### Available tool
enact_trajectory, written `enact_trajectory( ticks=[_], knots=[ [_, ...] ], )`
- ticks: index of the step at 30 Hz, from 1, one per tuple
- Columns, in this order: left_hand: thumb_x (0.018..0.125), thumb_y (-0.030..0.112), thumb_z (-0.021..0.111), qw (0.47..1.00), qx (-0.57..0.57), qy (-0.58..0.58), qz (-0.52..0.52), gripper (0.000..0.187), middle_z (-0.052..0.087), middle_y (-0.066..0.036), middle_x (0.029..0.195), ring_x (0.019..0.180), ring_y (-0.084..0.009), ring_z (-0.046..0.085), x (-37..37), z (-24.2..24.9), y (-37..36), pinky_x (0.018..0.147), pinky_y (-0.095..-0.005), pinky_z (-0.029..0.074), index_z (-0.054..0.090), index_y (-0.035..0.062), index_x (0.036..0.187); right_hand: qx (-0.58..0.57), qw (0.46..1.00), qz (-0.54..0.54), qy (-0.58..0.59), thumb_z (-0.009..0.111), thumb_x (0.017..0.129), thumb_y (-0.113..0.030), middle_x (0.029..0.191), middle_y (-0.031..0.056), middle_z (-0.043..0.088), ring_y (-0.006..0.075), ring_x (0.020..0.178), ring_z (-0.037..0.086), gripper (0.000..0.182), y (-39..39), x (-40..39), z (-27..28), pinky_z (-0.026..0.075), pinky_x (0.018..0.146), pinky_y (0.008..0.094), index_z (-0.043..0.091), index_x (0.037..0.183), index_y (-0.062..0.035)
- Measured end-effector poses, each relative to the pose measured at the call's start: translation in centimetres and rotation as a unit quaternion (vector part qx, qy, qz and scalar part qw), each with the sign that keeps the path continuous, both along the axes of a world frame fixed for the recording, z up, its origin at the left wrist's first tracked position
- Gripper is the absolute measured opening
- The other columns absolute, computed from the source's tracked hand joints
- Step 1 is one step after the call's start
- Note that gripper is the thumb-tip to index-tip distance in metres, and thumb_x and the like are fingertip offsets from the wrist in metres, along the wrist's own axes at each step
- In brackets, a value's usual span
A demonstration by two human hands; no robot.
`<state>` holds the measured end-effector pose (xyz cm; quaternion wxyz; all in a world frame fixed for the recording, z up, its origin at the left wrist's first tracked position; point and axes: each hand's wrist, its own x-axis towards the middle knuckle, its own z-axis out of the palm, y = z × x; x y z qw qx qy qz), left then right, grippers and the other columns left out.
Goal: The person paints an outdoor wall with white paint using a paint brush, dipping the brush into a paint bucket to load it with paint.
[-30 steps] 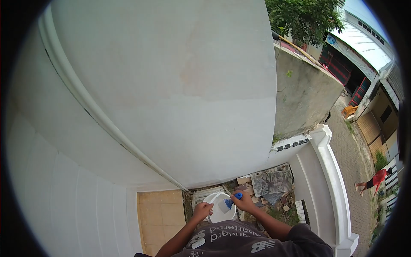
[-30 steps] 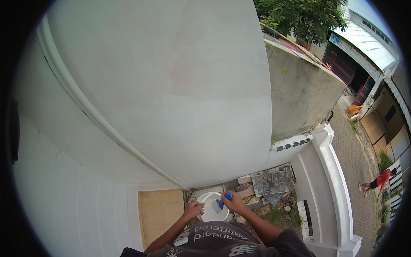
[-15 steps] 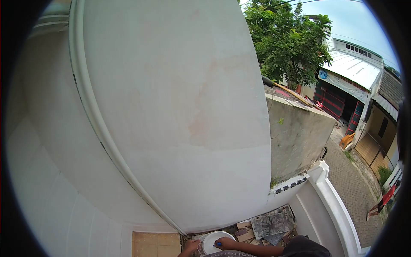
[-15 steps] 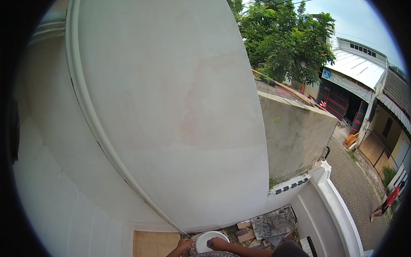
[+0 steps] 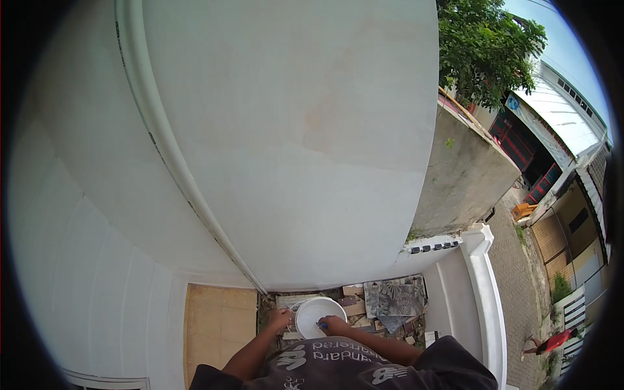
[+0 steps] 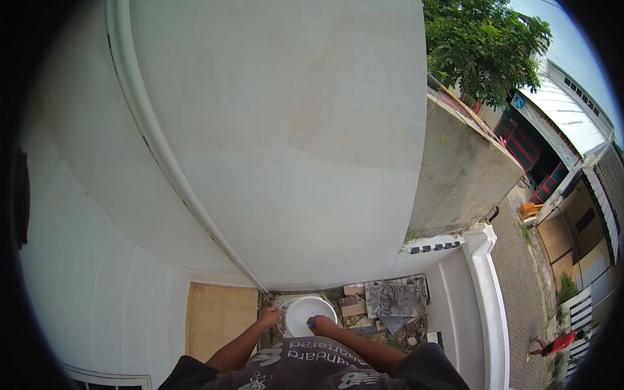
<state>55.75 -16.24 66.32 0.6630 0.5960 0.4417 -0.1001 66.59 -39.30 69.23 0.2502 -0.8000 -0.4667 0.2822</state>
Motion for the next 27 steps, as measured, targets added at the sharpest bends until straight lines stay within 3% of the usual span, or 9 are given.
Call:
enact_trajectory(
  ticks=[3, 6, 7, 9, 15, 18, 24, 25, 27],
  knots=[
    [0.092, 0.025, 0.059, 1.000, 0.016, -0.004, 0.004, 0.026, 0.061, -0.006, 0.067, 0.052, -0.0130, 0.056, -0.1, 0.2, -0.3, 0.048, -0.0309, 0.048, 0.068, 0.0021, 0.100, 0.095, 0.994, -0.054, 0.002, 0.064, 0.083, -0.017, 0.090, 0.0209, 0.066, 0.0388, 0.085, 0.063, 0.019, -0.1, -0.7, 2.6, 0.050, 0.078, 0.0462, 0.067, 0.095, -0.0024],
    [0.093, 0.026, 0.058, 1.000, -0.019, -0.015, 0.007, 0.026, 0.058, -0.002, 0.069, 0.055, -0.0110, 0.056, -0.4, 1.5, -0.3, 0.047, -0.0293, 0.048, 0.066, 0.0028, 0.103, 0.077, 0.995, -0.064, 0.029, 0.064, 0.082, -0.011, 0.093, 0.0215, 0.066, 0.0383, 0.083, 0.064, 0.017, 0.2, -1.0, 4.7, 0.052, 0.076, 0.0427, 0.067, 0.094, 0.0008],
    [0.093, 0.025, 0.058, 1.000, -0.019, -0.005, 0.000, 0.026, 0.057, -0.002, 0.068, 0.053, -0.0105, 0.054, -0.3, 1.4, -0.3, 0.048, -0.0288, 0.048, 0.066, 0.0033, 0.105, 0.047, 0.996, -0.058, 0.042, 0.063, 0.083, -0.014, 0.096, 0.0201, 0.066, 0.0383, 0.088, 0.063, 0.021, 0.2, -0.9, 4.4, 0.050, 0.079, 0.0438, 0.067, 0.101, -0.0037],
    [0.093, 0.026, 0.058, 1.000, -0.007, -0.001, 0.003, 0.028, 0.057, -0.001, 0.068, 0.053, -0.0103, 0.054, -0.3, 1.9, -0.5, 0.048, -0.0283, 0.048, 0.066, 0.0031, 0.108, 0.014, 0.997, -0.058, 0.040, 0.063, 0.082, -0.014, 0.095, 0.0193, 0.067, 0.0366, 0.087, 0.064, 0.020, 0.3, -0.9, 5.3, 0.050, 0.080, 0.0432, 0.068, 0.098, -0.0034],
    [0.093, 0.026, 0.059, 0.999, -0.035, 0.001, -0.004, 0.028, 0.058, -0.001, 0.071, 0.058, -0.0103, 0.057, -0.4, 0.9, -0.1, 0.049, -0.0278, 0.049, 0.066, 0.0057, 0.111, 0.054, 0.987, -0.144, 0.044, 0.065, 0.084, -0.018, 0.082, 0.0186, 0.068, 0.0364, 0.075, 0.066, 0.017, 0.5, -0.5, 6.7, 0.052, 0.069, 0.0425, 0.068, 0.092, -0.0035],
    [0.094, 0.027, 0.058, 0.999, -0.039, 0.018, -0.007, 0.028, 0.060, -0.001, 0.074, 0.062, -0.0103, 0.058, -0.4, 1.4, 0.0, 0.052, -0.0278, 0.050, 0.066, 0.0068, 0.111, 0.062, 0.982, -0.178, 0.020, 0.068, 0.084, -0.018, 0.074, 0.0181, 0.067, 0.0288, 0.065, 0.067, 0.018, 0.4, -0.3, 8.7, 0.051, 0.061, 0.0350, 0.068, 0.093, -0.0033],
    [0.094, 0.029, 0.057, 0.999, -0.034, 0.018, -0.023, 0.030, 0.063, -0.003, 0.077, 0.063, -0.0111, 0.059, -0.3, 0.0, 0.3, 0.056, -0.0292, 0.051, 0.067, 0.0065, 0.111, 0.116, 0.956, -0.267, 0.044, 0.068, 0.085, -0.019, 0.069, 0.0101, 0.065, 0.0127, 0.060, 0.060, 0.020, -1.5, 1.6, 9.1, 0.048, 0.057, 0.0290, 0.068, 0.093, -0.0008],
    [0.094, 0.029, 0.057, 0.999, -0.030, 0.019, -0.024, 0.030, 0.063, -0.003, 0.077, 0.063, -0.0113, 0.059, -0.4, 0.0, 0.3, 0.056, -0.0291, 0.051, 0.067, 0.0064, 0.111, 0.124, 0.945, -0.294, 0.075, 0.067, 0.084, -0.018, 0.071, 0.0117, 0.067, 0.0152, 0.063, 0.063, 0.019, -1.8, 1.9, 9.3, 0.049, 0.060, 0.0315, 0.068, 0.091, -0.0007],
    [0.094, 0.029, 0.057, 0.999, -0.022, 0.020, -0.027, 0.030, 0.063, -0.003, 0.078, 0.064, -0.0117, 0.059, -0.3, -0.1, 0.2, 0.057, -0.0290, 0.051, 0.067, 0.0062, 0.111, 0.118, 0.935, -0.319, 0.098, 0.067, 0.084, -0.018, 0.069, 0.0080, 0.066, 0.0122, 0.062, 0.060, 0.020, -2.6, 2.8, 9.9, 0.048, 0.058, 0.0295, 0.068, 0.091, 0.0005]
  ],
)
